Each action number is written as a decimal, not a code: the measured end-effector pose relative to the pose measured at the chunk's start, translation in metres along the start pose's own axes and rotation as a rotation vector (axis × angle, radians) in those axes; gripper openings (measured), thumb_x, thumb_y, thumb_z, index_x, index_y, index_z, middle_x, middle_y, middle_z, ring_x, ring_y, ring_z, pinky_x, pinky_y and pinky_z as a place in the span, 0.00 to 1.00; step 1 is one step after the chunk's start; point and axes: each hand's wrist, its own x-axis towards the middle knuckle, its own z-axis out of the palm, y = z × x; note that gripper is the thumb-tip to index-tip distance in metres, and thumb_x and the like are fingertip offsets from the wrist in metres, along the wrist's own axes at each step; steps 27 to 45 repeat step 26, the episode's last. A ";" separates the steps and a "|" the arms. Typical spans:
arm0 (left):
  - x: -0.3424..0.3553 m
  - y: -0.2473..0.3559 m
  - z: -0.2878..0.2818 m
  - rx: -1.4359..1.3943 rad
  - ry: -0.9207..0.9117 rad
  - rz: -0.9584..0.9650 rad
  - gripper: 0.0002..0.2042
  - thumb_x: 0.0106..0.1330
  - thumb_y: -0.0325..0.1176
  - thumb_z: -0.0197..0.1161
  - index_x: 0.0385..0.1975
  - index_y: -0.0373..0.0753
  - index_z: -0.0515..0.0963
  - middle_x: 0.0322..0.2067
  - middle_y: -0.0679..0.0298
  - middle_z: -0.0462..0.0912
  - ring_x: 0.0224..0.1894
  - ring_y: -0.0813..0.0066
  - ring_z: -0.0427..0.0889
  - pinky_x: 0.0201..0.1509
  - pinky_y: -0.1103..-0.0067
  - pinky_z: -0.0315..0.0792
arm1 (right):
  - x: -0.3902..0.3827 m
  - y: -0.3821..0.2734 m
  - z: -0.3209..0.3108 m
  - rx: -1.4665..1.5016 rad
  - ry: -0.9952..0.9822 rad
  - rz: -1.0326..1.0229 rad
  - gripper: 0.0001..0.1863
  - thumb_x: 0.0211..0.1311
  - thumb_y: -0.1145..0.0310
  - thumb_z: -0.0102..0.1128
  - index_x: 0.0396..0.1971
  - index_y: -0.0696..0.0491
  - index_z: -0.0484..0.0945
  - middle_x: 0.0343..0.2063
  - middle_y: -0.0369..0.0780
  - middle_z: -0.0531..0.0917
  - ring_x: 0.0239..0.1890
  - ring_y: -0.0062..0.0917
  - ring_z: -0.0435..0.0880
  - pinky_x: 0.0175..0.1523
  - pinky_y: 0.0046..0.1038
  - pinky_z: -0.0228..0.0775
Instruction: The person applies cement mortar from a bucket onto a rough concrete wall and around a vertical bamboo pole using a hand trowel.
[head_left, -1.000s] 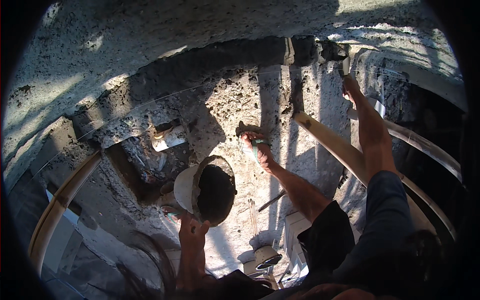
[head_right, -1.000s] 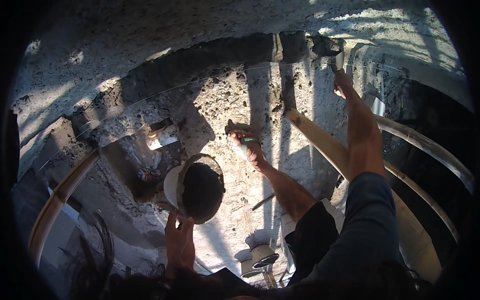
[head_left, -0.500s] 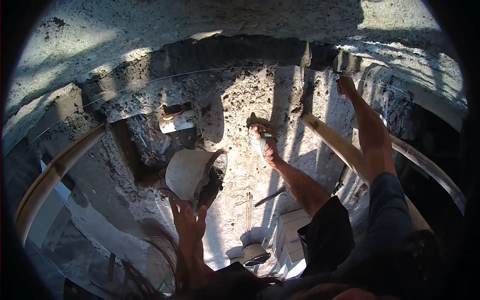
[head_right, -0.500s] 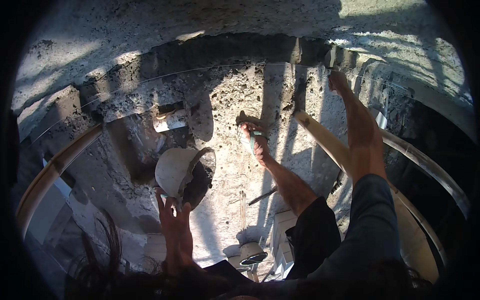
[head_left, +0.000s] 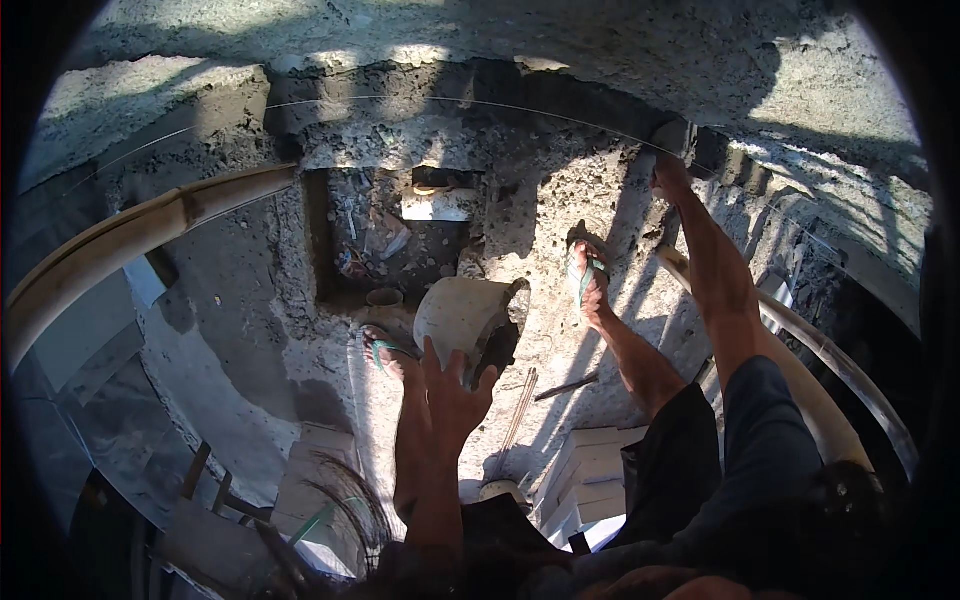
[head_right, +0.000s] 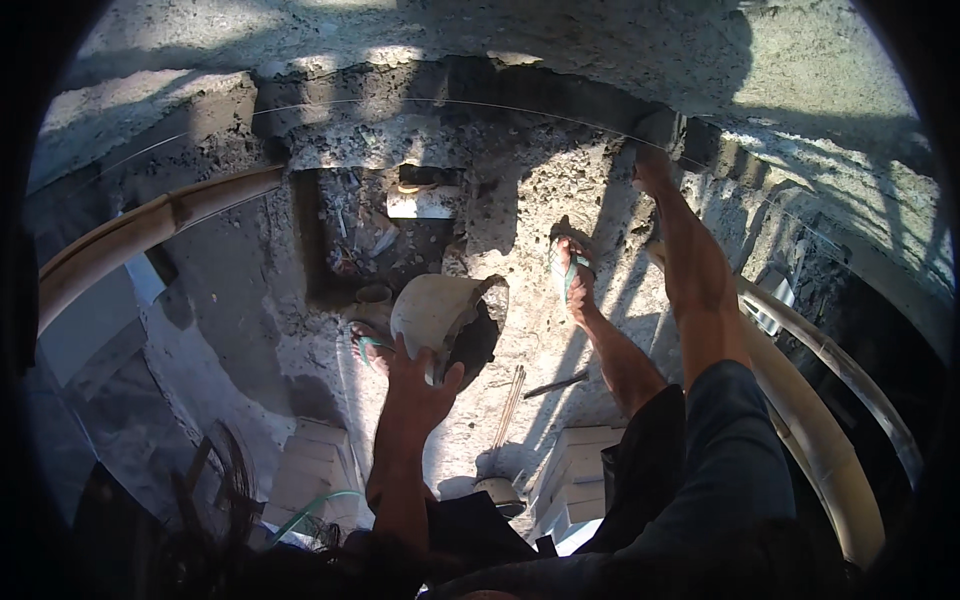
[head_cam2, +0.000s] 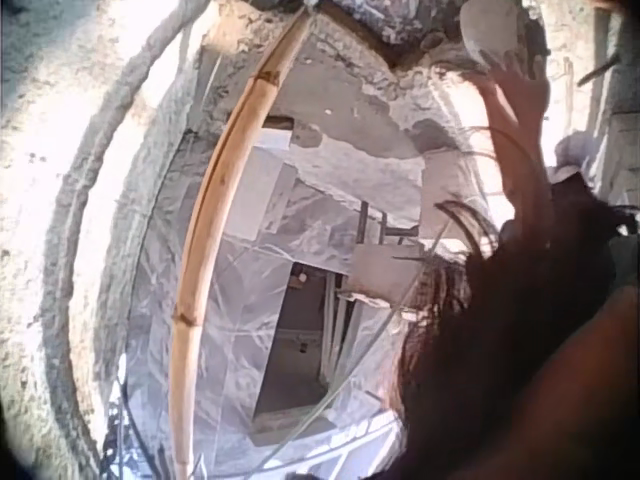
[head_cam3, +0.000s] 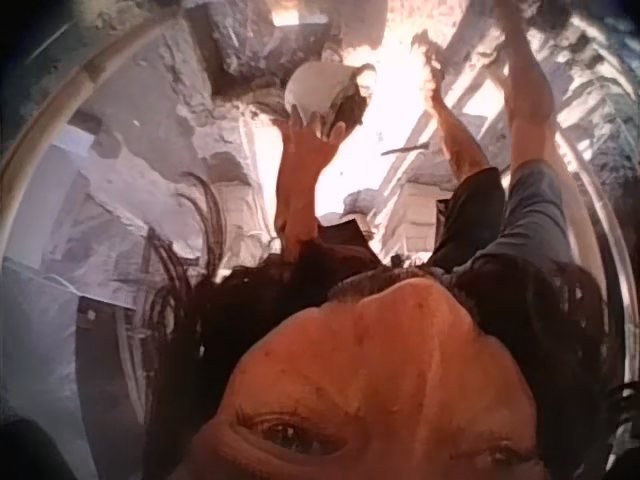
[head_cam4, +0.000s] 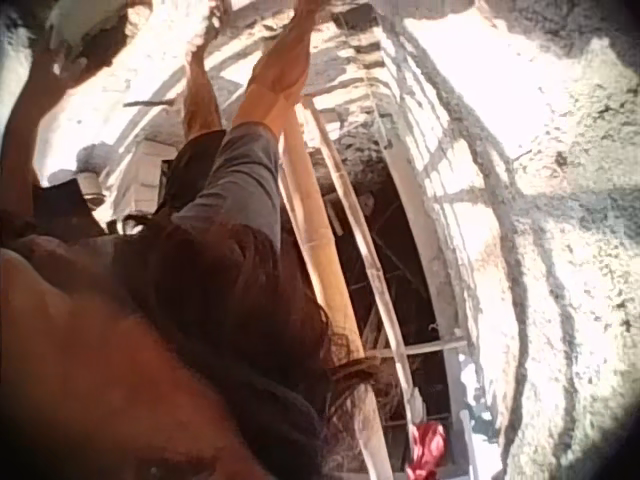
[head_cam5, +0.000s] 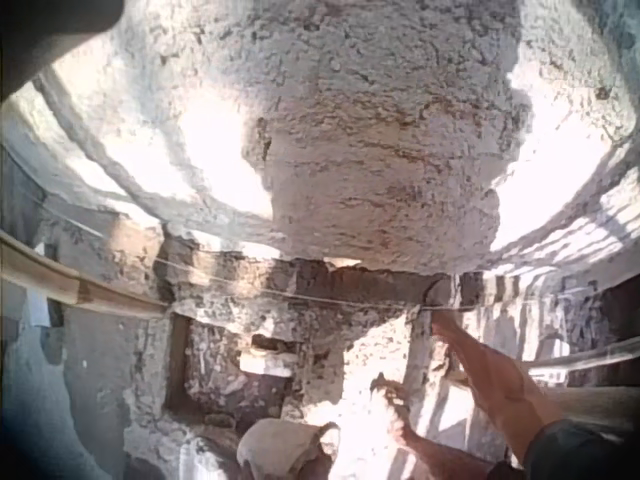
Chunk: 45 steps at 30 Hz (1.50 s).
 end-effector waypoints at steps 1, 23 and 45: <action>-0.001 0.004 -0.004 0.011 -0.017 -0.001 0.32 0.61 0.53 0.64 0.56 0.31 0.75 0.67 0.29 0.54 0.70 0.26 0.53 0.71 0.51 0.58 | 0.006 -0.024 0.016 0.571 0.059 0.502 0.11 0.63 0.67 0.59 0.42 0.53 0.73 0.16 0.39 0.76 0.16 0.28 0.80 0.19 0.32 0.70; 0.003 -0.070 0.009 -0.273 0.197 -0.012 0.27 0.57 0.44 0.66 0.50 0.27 0.78 0.60 0.22 0.61 0.72 0.36 0.53 0.75 0.47 0.41 | 0.091 -0.483 0.315 0.861 -0.247 0.146 0.07 0.66 0.64 0.52 0.29 0.50 0.69 0.21 0.38 0.73 0.19 0.32 0.76 0.22 0.38 0.72; 0.008 -0.078 0.005 -0.253 0.179 0.005 0.26 0.57 0.44 0.68 0.51 0.30 0.78 0.64 0.26 0.56 0.69 0.25 0.50 0.72 0.44 0.48 | 0.123 -0.490 0.360 -0.078 -0.060 -0.439 0.09 0.67 0.62 0.55 0.30 0.50 0.69 0.22 0.39 0.74 0.20 0.32 0.77 0.23 0.39 0.72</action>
